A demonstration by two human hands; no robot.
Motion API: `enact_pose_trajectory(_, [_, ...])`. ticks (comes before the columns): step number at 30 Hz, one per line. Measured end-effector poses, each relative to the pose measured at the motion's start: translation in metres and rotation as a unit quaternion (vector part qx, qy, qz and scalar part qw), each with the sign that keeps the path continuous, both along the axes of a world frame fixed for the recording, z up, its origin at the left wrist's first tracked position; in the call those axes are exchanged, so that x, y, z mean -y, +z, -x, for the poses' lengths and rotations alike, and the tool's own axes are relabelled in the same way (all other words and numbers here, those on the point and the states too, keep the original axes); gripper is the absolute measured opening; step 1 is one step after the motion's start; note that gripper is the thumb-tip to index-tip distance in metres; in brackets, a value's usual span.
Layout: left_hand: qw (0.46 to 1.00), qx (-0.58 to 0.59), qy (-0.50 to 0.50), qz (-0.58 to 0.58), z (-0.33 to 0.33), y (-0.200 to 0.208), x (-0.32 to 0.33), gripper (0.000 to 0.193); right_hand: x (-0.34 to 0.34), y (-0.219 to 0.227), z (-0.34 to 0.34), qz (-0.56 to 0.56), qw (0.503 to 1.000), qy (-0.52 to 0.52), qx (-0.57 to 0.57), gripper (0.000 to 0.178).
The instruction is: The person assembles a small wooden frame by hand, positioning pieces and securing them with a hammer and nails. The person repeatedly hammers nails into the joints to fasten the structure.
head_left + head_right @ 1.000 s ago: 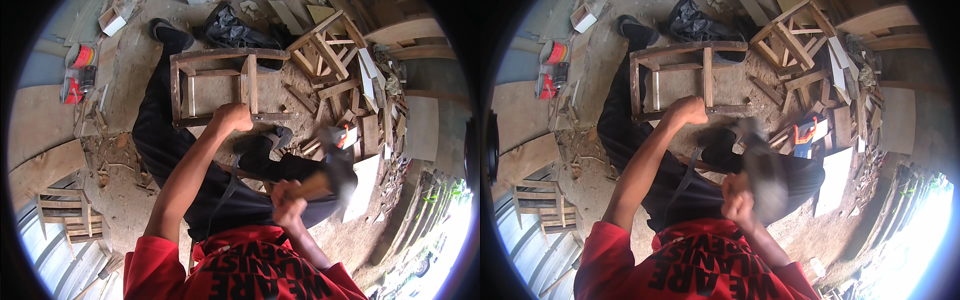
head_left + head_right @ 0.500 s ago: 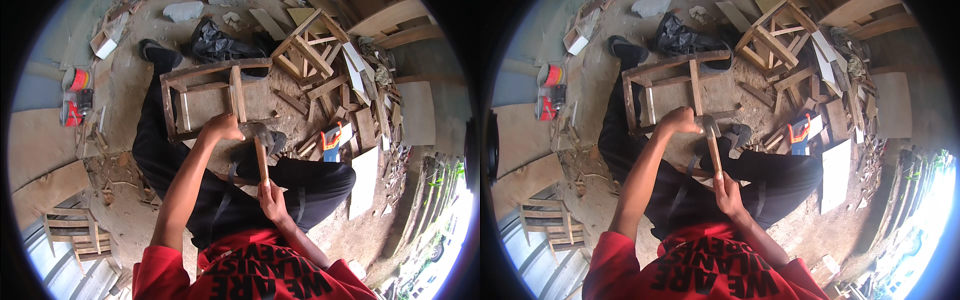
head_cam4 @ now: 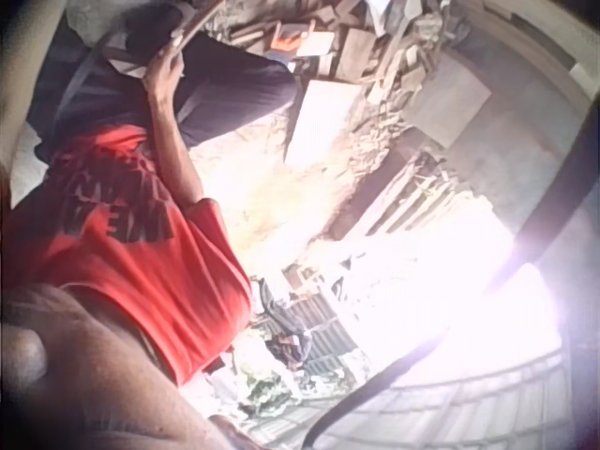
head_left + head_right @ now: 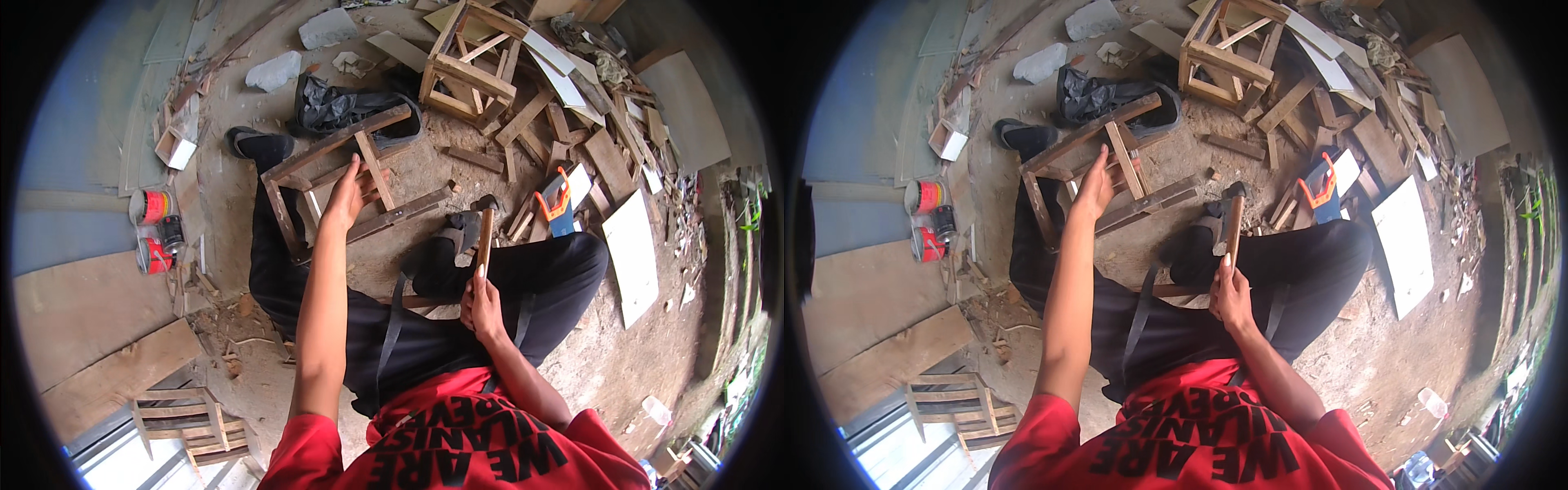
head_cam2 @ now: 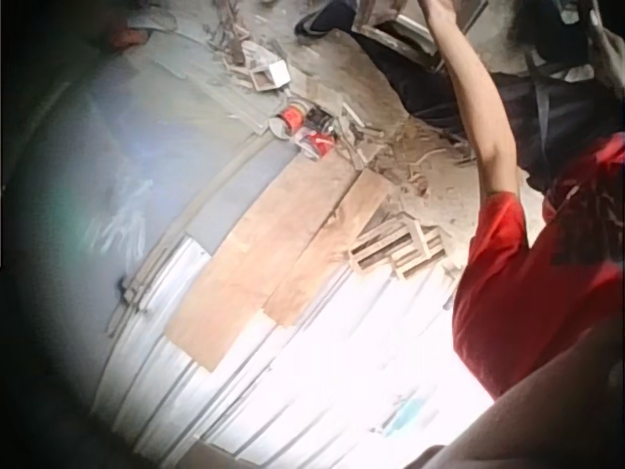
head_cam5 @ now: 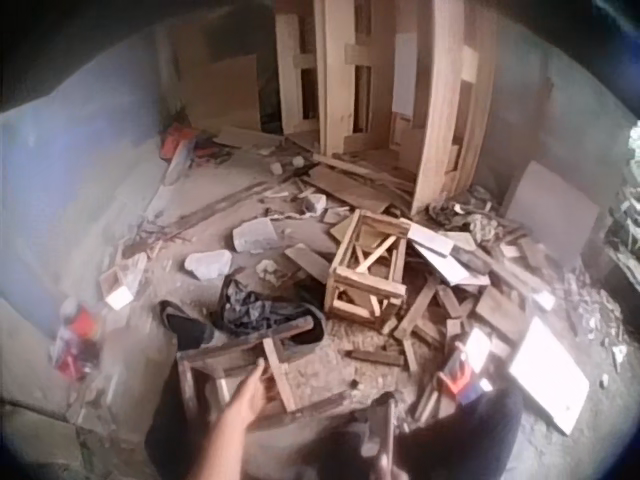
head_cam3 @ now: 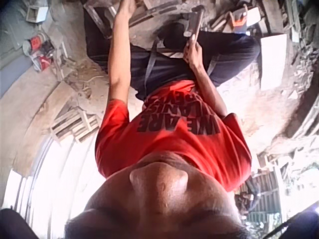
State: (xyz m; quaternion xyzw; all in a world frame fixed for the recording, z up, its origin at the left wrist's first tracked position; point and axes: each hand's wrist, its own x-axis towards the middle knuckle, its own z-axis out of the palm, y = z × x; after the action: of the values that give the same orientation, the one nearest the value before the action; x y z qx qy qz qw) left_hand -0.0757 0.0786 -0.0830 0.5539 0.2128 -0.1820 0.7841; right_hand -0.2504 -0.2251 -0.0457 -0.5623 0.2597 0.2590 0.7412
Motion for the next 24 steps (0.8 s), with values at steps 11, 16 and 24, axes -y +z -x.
enact_pose_trajectory(11, [0.965,-0.055,0.252,0.039,-0.038,-0.006,0.057,0.054,0.015,0.0,-0.001,-0.123,0.989,-0.075,-0.045,0.055])
enact_pose_trajectory(16, [0.921,-0.036,0.386,0.045,-0.045,0.003,0.057,0.057,0.013,0.0,-0.002,-0.161,0.982,-0.077,-0.063,0.059])
enact_pose_trajectory(24, [0.844,-0.095,0.524,0.065,-0.066,0.019,0.064,0.065,0.014,0.003,-0.003,-0.134,0.987,-0.05,-0.077,0.063])
